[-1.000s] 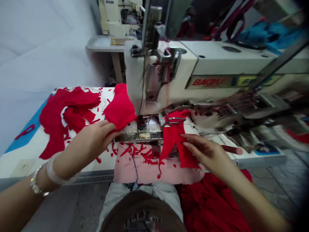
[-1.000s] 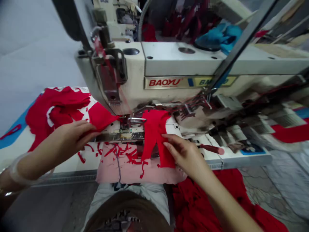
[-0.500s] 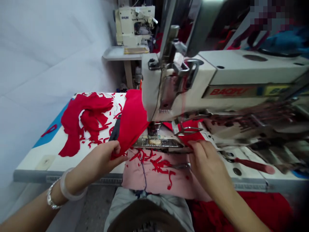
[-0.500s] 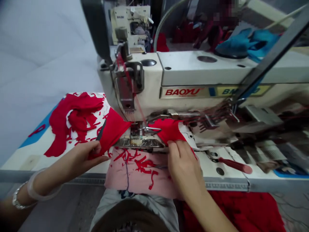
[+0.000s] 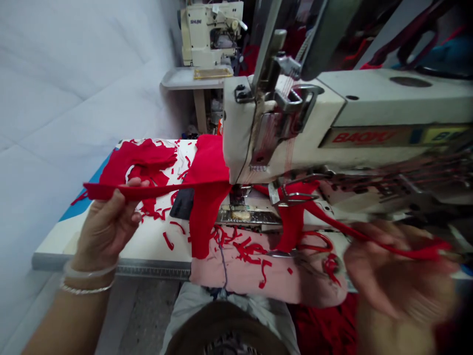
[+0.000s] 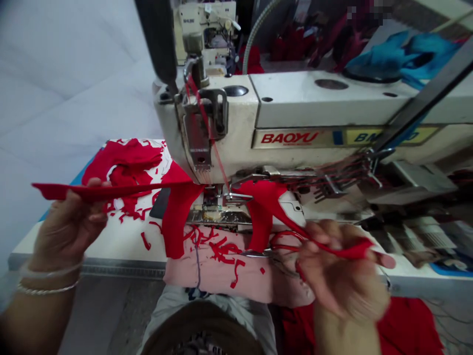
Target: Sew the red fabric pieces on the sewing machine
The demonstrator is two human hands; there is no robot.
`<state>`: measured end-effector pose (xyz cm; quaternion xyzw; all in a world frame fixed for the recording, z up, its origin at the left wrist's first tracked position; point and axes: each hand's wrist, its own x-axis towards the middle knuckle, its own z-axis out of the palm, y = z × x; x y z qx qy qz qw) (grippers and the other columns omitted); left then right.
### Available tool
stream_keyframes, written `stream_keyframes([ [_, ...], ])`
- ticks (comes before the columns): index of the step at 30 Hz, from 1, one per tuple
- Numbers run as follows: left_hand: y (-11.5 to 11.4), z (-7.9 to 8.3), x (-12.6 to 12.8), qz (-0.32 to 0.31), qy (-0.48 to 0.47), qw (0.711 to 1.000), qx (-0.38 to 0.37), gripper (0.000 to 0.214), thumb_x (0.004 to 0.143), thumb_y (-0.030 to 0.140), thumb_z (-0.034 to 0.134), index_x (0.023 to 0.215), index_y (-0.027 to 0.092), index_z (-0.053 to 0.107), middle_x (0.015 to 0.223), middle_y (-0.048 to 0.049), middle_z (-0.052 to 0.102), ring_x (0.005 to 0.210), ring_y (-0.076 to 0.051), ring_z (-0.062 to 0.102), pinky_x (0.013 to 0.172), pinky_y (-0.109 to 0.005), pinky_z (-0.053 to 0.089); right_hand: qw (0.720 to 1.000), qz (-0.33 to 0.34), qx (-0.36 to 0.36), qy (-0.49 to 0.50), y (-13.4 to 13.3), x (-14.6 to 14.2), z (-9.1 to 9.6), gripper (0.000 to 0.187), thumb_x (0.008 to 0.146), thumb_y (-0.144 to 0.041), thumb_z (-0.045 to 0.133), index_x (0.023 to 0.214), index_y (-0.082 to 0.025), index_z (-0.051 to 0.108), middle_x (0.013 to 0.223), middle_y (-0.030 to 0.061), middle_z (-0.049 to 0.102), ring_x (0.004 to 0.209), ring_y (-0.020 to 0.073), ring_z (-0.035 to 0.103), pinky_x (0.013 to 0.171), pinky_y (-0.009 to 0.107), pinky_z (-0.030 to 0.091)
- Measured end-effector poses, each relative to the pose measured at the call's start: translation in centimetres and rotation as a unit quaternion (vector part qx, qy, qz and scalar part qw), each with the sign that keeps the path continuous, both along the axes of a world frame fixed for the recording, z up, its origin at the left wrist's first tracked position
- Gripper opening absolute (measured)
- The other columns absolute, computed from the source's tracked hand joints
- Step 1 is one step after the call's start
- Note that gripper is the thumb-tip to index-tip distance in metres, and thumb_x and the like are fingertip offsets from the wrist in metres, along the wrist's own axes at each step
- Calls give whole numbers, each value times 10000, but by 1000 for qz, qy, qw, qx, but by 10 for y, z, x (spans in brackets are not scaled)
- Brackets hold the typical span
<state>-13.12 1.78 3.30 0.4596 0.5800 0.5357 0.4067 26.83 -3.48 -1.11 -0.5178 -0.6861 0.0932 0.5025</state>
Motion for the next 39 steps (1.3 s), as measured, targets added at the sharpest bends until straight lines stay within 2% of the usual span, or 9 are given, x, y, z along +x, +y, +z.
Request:
stream_keyframes([
  [2, 8, -2, 25, -11, -4, 998, 59, 435, 935, 589, 473, 1261, 329, 598, 1305, -10, 635, 1116, -260, 621, 520, -271, 514, 989, 99, -9, 107, 15, -39, 1, 374, 1015, -468, 300, 1283, -406, 553, 816, 54, 576, 775, 190, 639, 587, 335, 551],
  [3, 12, -5, 42, -45, 30, 994, 90, 445, 959, 564, 435, 1275, 294, 595, 1260, -41, 656, 1074, -245, 641, 565, -288, 544, 988, 127, -14, 85, 22, -58, 0, 278, 990, -377, 452, 1227, -363, 596, 925, 54, 621, 894, 199, 656, 724, 366, 583],
  [5, 18, -14, 75, -152, 172, 958, 169, 384, 992, 429, 426, 1231, 214, 636, 1120, -88, 700, 981, -213, 672, 714, -334, 587, 991, 117, 5, -70, 34, -87, -7, 230, 954, -215, 511, 1131, -224, 658, 1080, 101, 649, 1063, 230, 622, 895, 413, 562],
  [7, 19, -26, 100, -244, 366, 860, 260, 302, 986, 261, 449, 1159, 166, 678, 1084, -111, 702, 992, -213, 667, 829, -370, 577, 970, 62, 54, -227, 38, -101, -16, 243, 928, -122, 488, 1090, -117, 669, 1135, 159, 649, 1135, 268, 579, 932, 435, 542],
  [10, 12, -38, 116, -248, 577, 707, 325, 294, 949, 132, 475, 1179, 106, 657, 1180, -153, 656, 1071, -264, 620, 808, -388, 564, 941, 0, 104, -322, 35, -99, -25, 287, 896, -87, 506, 1152, -62, 634, 1141, 174, 655, 1109, 289, 568, 895, 444, 542],
  [14, -6, -37, 118, -214, 689, 641, 264, 418, 927, 95, 483, 1339, 46, 530, 1278, -177, 595, 1092, -265, 579, 791, -363, 545, 971, 4, 81, -226, 30, -93, -24, 320, 908, -95, 490, 1211, -105, 593, 1130, 140, 658, 1063, 235, 583, 944, 428, 526],
  [19, -13, -31, 125, -201, 721, 621, 233, 411, 951, 177, 493, 1357, 131, 539, 1209, -142, 628, 971, -251, 594, 748, -368, 525, 951, 7, 79, -298, 28, -101, -21, 342, 893, -131, 526, 1218, -75, 619, 1185, 155, 646, 1108, 277, 547, 917, 436, 515],
  [25, -9, -36, 124, -213, 706, 619, 270, 395, 961, 111, 384, 1314, 78, 560, 1296, -158, 600, 1087, -240, 574, 833, -352, 510, 936, 2, 77, -344, 27, -99, -19, 343, 891, -131, 522, 1209, -72, 636, 1188, 154, 645, 1100, 284, 525, 871, 429, 509],
  [39, -6, -41, 118, -240, 673, 649, 261, 442, 972, 121, 352, 1388, 90, 496, 1396, -133, 550, 1224, -254, 516, 901, -387, 466, 934, 12, 78, -348, 31, -94, -19, 337, 908, -127, 519, 1218, -92, 646, 1203, 143, 644, 1106, 291, 532, 850, 422, 518],
])
